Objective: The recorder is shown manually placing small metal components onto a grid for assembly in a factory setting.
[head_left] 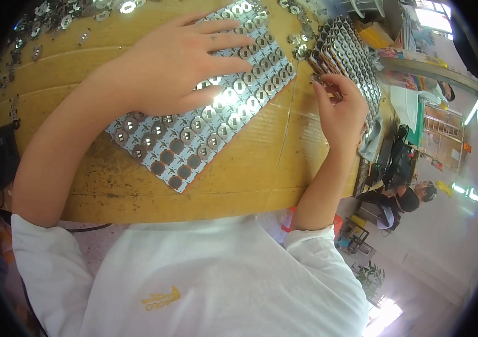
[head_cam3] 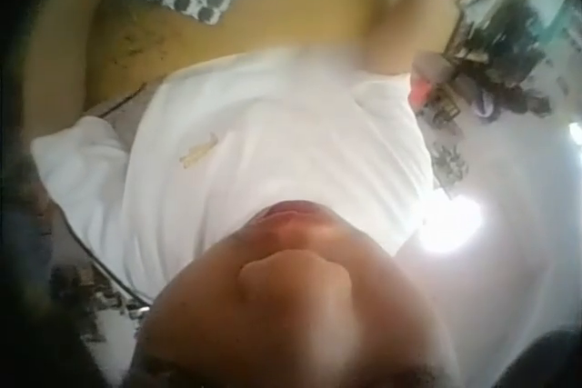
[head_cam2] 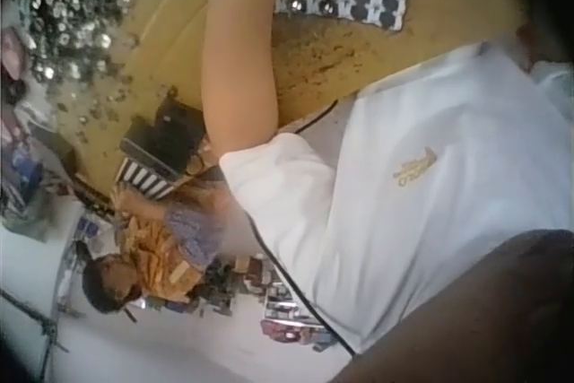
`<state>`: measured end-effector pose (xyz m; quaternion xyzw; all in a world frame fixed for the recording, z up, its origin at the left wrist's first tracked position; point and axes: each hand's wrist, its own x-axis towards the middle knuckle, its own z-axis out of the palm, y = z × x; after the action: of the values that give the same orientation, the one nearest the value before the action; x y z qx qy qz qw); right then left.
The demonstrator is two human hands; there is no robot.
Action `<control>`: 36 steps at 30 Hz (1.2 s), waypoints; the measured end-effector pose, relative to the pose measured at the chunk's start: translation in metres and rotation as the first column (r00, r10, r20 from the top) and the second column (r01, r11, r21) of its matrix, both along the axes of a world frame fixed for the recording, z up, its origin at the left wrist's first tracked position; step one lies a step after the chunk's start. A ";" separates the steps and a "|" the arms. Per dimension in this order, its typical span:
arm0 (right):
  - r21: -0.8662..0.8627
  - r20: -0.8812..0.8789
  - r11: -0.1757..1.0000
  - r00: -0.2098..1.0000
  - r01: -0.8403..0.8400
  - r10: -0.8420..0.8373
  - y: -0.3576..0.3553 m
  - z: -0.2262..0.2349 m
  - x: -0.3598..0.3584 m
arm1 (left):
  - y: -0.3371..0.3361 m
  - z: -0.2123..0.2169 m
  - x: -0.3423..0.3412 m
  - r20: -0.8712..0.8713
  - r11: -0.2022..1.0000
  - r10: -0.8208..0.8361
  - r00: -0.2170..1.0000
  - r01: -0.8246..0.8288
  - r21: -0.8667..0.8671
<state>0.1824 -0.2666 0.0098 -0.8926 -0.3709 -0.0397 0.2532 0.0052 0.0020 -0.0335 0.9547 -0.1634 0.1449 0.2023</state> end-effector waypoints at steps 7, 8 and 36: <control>-0.030 0.060 0.996 0.994 -0.089 0.091 0.001 -0.010 0.009 | -0.005 0.001 -0.001 0.084 0.990 0.141 0.986 -0.143 0.009; -0.013 0.064 0.996 0.994 -0.087 0.088 0.003 -0.011 0.010 | -0.008 0.005 -0.001 0.184 0.979 0.191 0.964 -0.200 0.030; 0.135 -0.104 0.990 0.993 -0.043 0.057 0.009 -0.030 0.006 | -0.019 0.001 -0.005 0.060 0.937 0.286 0.956 -0.292 0.191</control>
<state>0.1880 -0.2581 -0.0199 -0.8651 -0.3754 -0.0098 0.3324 -0.0001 -0.0169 -0.0326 0.9813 -0.0381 0.1709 0.0805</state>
